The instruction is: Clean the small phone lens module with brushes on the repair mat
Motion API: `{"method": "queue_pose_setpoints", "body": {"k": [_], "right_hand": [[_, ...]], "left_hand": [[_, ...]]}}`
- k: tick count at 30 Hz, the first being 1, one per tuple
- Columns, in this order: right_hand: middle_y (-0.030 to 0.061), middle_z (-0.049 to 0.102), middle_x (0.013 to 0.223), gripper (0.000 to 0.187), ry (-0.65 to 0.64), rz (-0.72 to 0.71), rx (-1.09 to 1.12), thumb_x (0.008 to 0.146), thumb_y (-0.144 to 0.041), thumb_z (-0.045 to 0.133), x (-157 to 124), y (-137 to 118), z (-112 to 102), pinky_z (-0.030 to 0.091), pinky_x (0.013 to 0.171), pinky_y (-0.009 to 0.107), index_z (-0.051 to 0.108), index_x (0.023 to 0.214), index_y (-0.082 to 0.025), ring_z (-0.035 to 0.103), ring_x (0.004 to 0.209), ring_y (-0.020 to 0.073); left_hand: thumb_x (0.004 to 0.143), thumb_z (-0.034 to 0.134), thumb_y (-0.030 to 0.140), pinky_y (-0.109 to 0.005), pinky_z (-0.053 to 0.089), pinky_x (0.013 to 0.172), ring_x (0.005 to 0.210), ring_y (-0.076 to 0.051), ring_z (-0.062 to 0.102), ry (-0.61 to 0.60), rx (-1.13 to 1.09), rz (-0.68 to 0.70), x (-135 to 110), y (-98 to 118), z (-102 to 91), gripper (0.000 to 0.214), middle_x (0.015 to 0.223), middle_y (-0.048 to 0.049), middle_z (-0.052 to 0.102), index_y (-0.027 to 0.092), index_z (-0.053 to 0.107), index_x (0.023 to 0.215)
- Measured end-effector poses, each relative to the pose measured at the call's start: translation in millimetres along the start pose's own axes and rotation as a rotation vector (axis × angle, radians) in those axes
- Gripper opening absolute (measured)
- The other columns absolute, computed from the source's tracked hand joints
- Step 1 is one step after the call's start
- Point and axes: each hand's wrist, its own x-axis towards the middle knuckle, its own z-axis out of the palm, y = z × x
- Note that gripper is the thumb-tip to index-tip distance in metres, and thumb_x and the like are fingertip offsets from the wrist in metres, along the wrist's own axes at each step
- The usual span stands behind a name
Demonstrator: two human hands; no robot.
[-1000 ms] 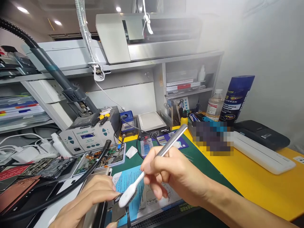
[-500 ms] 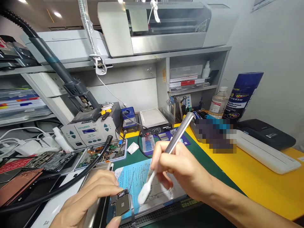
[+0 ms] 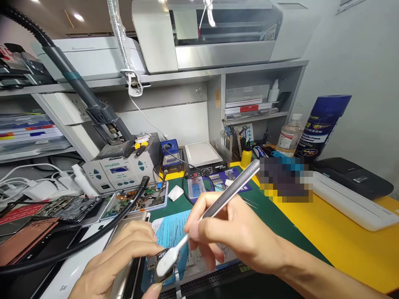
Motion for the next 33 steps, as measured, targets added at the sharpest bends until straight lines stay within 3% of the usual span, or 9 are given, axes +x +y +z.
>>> {"method": "queue_pose_setpoints", "body": {"k": [6, 11, 16, 23, 28, 33], "right_hand": [[-0.0027, 0.051, 0.055, 0.010, 0.162, -0.071, 0.081, 0.070, -0.019, 0.064, 0.0, -5.3, 1.9, 0.036, 0.037, 0.019, 0.064, 0.061, -0.015, 0.047, 0.042, 0.0088], [-0.0010, 0.058, 0.054, 0.010, 0.077, 0.012, 0.075, 0.076, -0.022, 0.066, -0.5, -5.1, 4.3, 0.034, 0.040, 0.019, 0.064, 0.070, -0.015, 0.050, 0.040, 0.0089], [-0.0005, 0.061, 0.057, 0.013, 0.082, 0.058, 0.093, 0.077, -0.025, 0.069, 1.4, -5.4, 6.9, 0.033, 0.040, 0.018, 0.063, 0.072, -0.014, 0.051, 0.039, 0.0084], [-0.0016, 0.060, 0.058, 0.012, 0.024, 0.063, 0.093, 0.081, -0.024, 0.068, 0.4, 0.2, 9.2, 0.035, 0.040, 0.017, 0.063, 0.076, -0.015, 0.050, 0.040, 0.0072], [-0.0041, 0.052, 0.052, 0.012, 0.104, -0.054, 0.059, 0.077, -0.022, 0.066, -0.1, 1.6, 5.4, 0.035, 0.041, 0.019, 0.063, 0.068, -0.015, 0.048, 0.041, 0.0080], [-0.0035, 0.054, 0.051, 0.010, 0.019, 0.028, 0.027, 0.078, -0.024, 0.068, 0.3, 1.8, 8.4, 0.035, 0.041, 0.018, 0.065, 0.075, -0.015, 0.050, 0.041, 0.0088]], "left_hand": [[0.080, 0.062, 0.016, -0.032, 0.052, 0.069, 0.078, -0.018, 0.059, -0.021, -0.170, -0.164, 2.3, 4.1, 2.7, 0.016, 0.079, -0.0006, 0.062, 0.023, 0.060, 0.095], [0.079, 0.060, 0.016, -0.030, 0.051, 0.070, 0.075, -0.016, 0.062, -0.024, -0.230, -0.273, 4.6, 6.7, 1.1, 0.014, 0.079, 0.0010, 0.066, 0.025, 0.064, 0.089], [0.079, 0.060, 0.018, -0.029, 0.052, 0.068, 0.075, -0.017, 0.062, -0.034, -0.236, -0.309, 5.2, 6.1, 0.1, 0.014, 0.079, 0.0005, 0.066, 0.026, 0.065, 0.089], [0.080, 0.059, 0.022, -0.030, 0.051, 0.068, 0.074, -0.018, 0.061, -0.059, -0.262, -0.337, 4.1, 6.3, 1.5, 0.008, 0.074, -0.0009, 0.065, 0.024, 0.066, 0.084], [0.080, 0.059, 0.022, -0.031, 0.050, 0.069, 0.075, -0.018, 0.061, -0.071, -0.314, -0.359, 2.0, 5.1, 3.9, 0.009, 0.076, -0.0016, 0.064, 0.024, 0.066, 0.085], [0.080, 0.060, 0.022, -0.031, 0.050, 0.069, 0.075, -0.018, 0.060, -0.084, -0.328, -0.358, 1.0, 3.1, 4.0, 0.006, 0.076, -0.0006, 0.064, 0.024, 0.065, 0.084]]}}
